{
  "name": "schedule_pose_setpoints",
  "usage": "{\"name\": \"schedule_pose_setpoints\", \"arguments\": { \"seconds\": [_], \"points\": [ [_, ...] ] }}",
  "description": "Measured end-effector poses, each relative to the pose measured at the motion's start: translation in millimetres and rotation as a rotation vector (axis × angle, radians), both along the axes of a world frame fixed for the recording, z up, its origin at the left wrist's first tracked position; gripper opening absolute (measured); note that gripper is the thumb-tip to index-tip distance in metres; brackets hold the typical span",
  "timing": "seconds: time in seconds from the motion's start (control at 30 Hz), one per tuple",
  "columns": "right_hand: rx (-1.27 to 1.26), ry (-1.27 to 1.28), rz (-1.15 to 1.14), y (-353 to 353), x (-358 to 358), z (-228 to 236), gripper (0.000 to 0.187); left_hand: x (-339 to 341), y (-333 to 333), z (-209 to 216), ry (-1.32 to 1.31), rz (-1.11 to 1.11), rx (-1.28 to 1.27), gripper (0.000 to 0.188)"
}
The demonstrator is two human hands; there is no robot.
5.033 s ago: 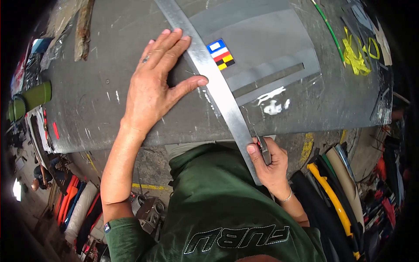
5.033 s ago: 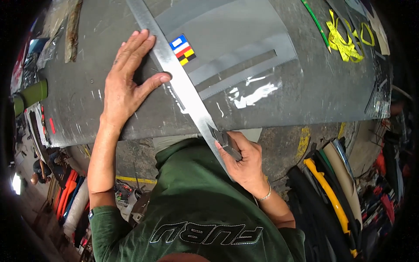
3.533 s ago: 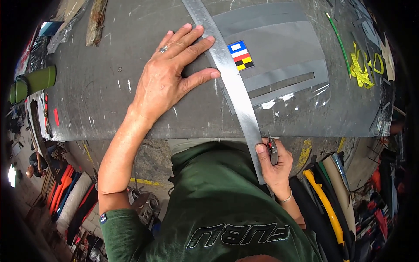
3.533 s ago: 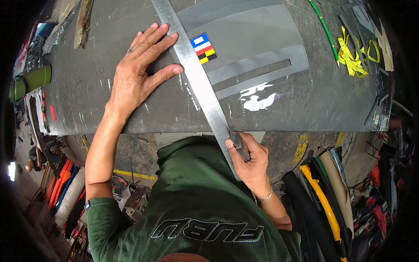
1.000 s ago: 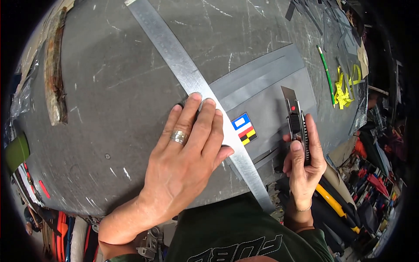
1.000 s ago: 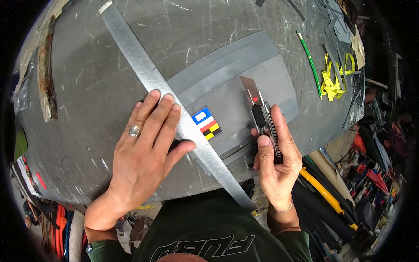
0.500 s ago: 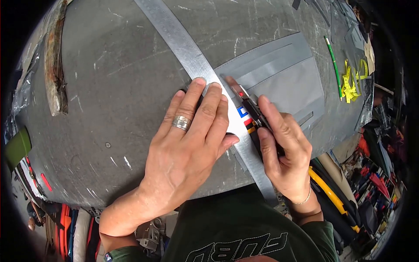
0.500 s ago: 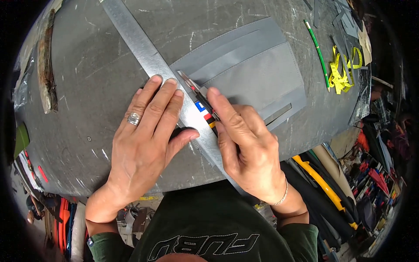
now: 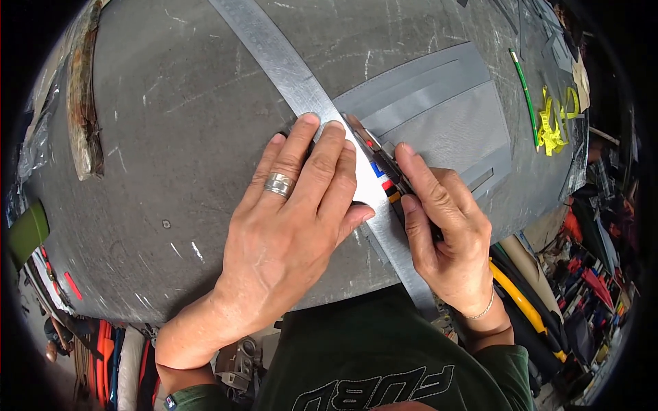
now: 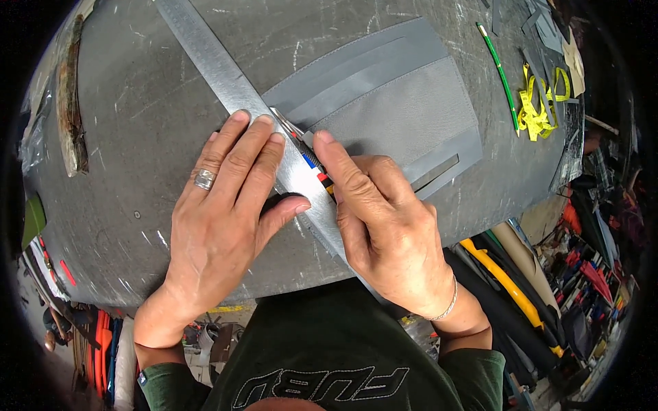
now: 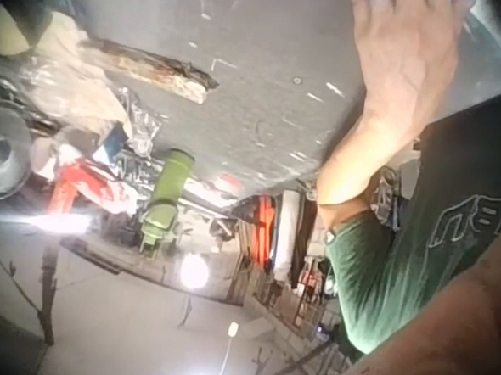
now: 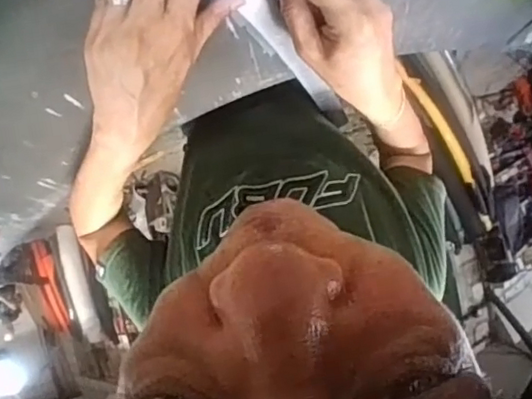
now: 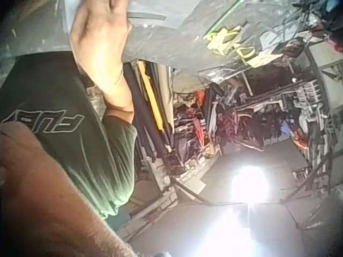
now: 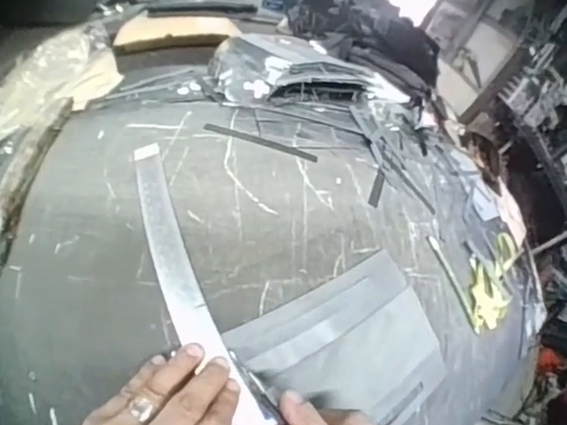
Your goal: Cutting pieces of grey synthetic fabric material using a metal ruler and a utility knife on a workbench.
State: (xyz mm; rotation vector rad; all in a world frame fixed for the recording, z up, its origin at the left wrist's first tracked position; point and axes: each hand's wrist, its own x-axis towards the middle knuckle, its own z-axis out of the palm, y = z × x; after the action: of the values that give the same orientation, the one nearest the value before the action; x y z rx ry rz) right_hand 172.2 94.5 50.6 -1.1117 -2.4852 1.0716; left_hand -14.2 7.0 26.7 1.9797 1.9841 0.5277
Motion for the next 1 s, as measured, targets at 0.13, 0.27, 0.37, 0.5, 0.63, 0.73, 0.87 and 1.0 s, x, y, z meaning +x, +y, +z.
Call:
{"name": "schedule_pose_setpoints", "arguments": {
  "seconds": [0.13,0.27,0.37,0.5,0.63,0.73,0.87,1.0],
  "points": [
    [-0.001,-0.008,0.002,0,0,1,0.066,0,0,-1,0.006,-0.003,0.0,0.063],
    [0.04,0.009,0.0,-1,-1,-1,0.066,0,1,0,0.008,-0.004,0.002,0.062],
    [0.019,-0.043,-0.002,-2,-4,6,0.066,0,0,2,0.014,-0.005,-0.006,0.063],
    [-0.04,-0.122,-0.024,2,-14,25,0.058,-1,0,1,0.012,-0.002,0.002,0.063],
    [-0.056,-0.203,-0.012,4,-18,32,0.061,-1,1,2,0.008,-0.003,0.006,0.063],
    [-0.052,-0.232,0.01,6,-17,36,0.061,0,1,2,0.022,0.006,0.016,0.063],
    [-0.017,-0.224,0.022,5,-15,35,0.061,0,2,1,0.023,0.009,0.01,0.062],
    [-0.044,-0.234,0.025,5,-13,38,0.062,1,1,3,0.036,0.013,0.004,0.062]
  ]
}}
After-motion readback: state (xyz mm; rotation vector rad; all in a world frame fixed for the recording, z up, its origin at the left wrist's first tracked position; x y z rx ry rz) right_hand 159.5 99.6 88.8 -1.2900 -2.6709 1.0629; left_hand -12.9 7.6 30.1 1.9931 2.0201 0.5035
